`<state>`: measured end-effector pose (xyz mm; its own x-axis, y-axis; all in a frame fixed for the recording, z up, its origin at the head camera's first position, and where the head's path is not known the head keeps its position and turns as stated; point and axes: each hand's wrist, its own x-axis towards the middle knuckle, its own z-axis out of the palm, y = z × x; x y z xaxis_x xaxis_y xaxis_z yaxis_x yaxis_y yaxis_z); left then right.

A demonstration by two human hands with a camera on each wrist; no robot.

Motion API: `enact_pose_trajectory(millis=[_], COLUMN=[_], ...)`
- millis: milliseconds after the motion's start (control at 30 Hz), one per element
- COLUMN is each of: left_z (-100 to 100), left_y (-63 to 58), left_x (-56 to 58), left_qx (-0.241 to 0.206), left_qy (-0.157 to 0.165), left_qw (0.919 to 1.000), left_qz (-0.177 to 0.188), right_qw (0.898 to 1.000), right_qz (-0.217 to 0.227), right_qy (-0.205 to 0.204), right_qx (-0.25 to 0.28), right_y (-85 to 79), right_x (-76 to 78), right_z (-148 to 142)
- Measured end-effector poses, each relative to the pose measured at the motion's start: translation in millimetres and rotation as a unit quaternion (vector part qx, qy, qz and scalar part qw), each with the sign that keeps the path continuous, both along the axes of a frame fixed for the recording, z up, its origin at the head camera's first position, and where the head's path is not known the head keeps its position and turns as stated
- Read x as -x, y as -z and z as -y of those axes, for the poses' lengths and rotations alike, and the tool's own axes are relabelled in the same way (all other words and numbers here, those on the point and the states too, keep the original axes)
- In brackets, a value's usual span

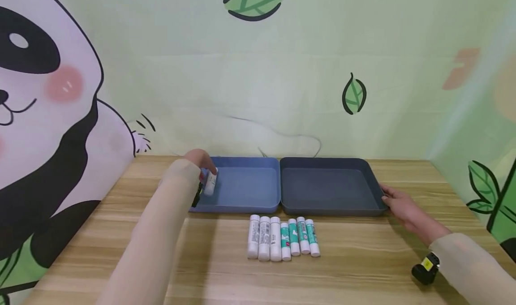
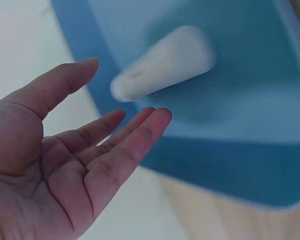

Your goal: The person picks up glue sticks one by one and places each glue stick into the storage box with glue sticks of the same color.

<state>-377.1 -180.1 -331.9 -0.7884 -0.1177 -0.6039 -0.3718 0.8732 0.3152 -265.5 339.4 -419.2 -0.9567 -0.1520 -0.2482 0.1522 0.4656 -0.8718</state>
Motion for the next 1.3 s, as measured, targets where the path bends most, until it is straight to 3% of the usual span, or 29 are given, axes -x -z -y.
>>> enact_pose_trajectory(millis=[167,267,467,600,733,900,1133,1300], left_z=[-3,-5,-10,-18,-26,-33,-39,-45], left_y=[-33.7,-48.1,-63.1,-68.1,-67.9,-61.6,-48.3,-31.4], left_x=[-12.5,-20.1,-46.0,-67.7,-86.4,-106.4,-131.0,-145.4], left_qx=[0.009,-0.021,-0.080,-0.116,-0.155,-0.203,-0.271,-0.299], left_qy=[0.052,0.090,0.165,0.191,0.186,0.154,0.128,0.104], left_qw=[0.9979,0.9928,0.9765,0.9651,0.9563,0.9490,0.9384,0.9352], left_qz=[-0.038,-0.076,-0.112,-0.136,-0.163,-0.186,-0.171,-0.158], right_qw=[1.000,1.000,1.000,1.000,1.000,1.000,1.000,1.000], right_qz=[0.000,-0.003,-0.006,-0.007,-0.002,0.007,0.000,-0.006], right_qy=[-0.002,-0.002,-0.003,-0.004,0.000,0.005,0.001,0.001], right_qx=[0.019,0.019,0.000,0.000,0.004,0.010,-0.007,-0.015], right_y=[-3.2,-5.1,-6.2,-5.8,-5.5,-4.9,-2.9,-2.4], right_x=[2.9,3.9,3.9,4.6,4.5,2.5,0.7,-0.2], right_z=[4,5,5,4,3,4,3,2])
